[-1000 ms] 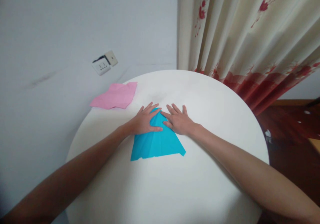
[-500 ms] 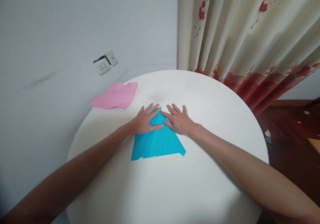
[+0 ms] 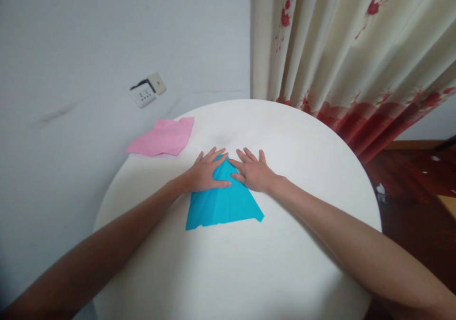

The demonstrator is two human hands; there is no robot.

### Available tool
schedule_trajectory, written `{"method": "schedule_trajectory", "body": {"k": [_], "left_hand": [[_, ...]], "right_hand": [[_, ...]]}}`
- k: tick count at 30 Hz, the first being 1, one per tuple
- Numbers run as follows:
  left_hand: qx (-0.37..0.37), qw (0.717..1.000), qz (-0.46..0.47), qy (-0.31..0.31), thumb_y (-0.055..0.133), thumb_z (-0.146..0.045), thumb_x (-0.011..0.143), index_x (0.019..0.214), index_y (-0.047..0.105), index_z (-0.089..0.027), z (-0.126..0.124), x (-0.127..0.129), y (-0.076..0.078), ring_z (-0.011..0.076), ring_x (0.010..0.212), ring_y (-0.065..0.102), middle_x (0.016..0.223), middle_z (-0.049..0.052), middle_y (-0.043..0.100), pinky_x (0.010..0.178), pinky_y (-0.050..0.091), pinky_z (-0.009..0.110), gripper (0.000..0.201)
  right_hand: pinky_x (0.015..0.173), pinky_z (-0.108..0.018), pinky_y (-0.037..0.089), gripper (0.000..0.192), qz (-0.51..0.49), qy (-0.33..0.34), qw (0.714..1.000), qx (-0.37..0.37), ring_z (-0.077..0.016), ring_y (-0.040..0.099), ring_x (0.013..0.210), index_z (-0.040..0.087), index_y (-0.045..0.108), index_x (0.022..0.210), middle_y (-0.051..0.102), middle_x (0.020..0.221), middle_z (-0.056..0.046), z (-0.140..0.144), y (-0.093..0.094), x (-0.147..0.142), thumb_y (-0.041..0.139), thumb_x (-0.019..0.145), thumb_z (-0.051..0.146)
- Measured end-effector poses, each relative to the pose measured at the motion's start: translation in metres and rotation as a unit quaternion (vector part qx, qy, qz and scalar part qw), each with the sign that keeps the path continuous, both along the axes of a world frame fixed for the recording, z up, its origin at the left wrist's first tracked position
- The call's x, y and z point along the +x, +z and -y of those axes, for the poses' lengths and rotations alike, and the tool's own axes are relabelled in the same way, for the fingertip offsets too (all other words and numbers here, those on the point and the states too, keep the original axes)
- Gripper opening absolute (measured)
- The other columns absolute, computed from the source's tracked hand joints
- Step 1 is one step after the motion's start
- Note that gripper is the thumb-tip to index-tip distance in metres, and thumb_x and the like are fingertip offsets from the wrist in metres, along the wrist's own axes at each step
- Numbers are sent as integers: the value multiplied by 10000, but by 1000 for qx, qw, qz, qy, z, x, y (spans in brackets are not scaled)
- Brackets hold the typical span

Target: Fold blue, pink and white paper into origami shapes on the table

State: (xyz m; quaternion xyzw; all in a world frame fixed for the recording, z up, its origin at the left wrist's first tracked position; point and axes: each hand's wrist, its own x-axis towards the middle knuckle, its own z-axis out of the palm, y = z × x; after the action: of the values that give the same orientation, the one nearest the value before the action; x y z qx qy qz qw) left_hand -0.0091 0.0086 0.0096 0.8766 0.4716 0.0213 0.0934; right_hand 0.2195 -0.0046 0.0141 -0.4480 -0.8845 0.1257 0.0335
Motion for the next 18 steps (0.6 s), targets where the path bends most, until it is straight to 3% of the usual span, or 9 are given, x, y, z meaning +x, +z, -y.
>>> {"method": "schedule_trajectory", "body": {"k": [5, 9, 18], "left_hand": [[22, 1000, -1, -13, 479, -813, 795, 1539, 328, -193, 7, 3, 5, 380, 1523, 73, 1649, 121, 186, 1185, 30, 662, 980], [2, 999, -3, -42, 435, -702, 893, 1557, 264, -161, 12, 5, 6, 354, 1525, 102, 1646, 147, 183, 1194, 71, 628, 873], [-19, 998, -20, -52, 463, -851, 756, 1584, 108, -141, 13, 4, 3, 373, 1525, 61, 1657, 175, 84, 1201, 62, 584, 1147]], "right_hand": [[1115, -750, 85, 637, 0, 0, 1000, -7, -380, 72, 1516, 296, 274, 1566, 119, 1659, -124, 1, 3, -1, 285, 1007, 601], [1116, -748, 86, 636, 1, 1, 1000, -8, -382, 70, 1516, 312, 245, 1573, 116, 1661, -119, 1, 4, -1, 287, 1007, 598], [1111, -752, 93, 644, 2, -1, 1000, -6, -387, 77, 1514, 310, 242, 1574, 125, 1660, -124, 0, 2, -1, 299, 1003, 602]]}}
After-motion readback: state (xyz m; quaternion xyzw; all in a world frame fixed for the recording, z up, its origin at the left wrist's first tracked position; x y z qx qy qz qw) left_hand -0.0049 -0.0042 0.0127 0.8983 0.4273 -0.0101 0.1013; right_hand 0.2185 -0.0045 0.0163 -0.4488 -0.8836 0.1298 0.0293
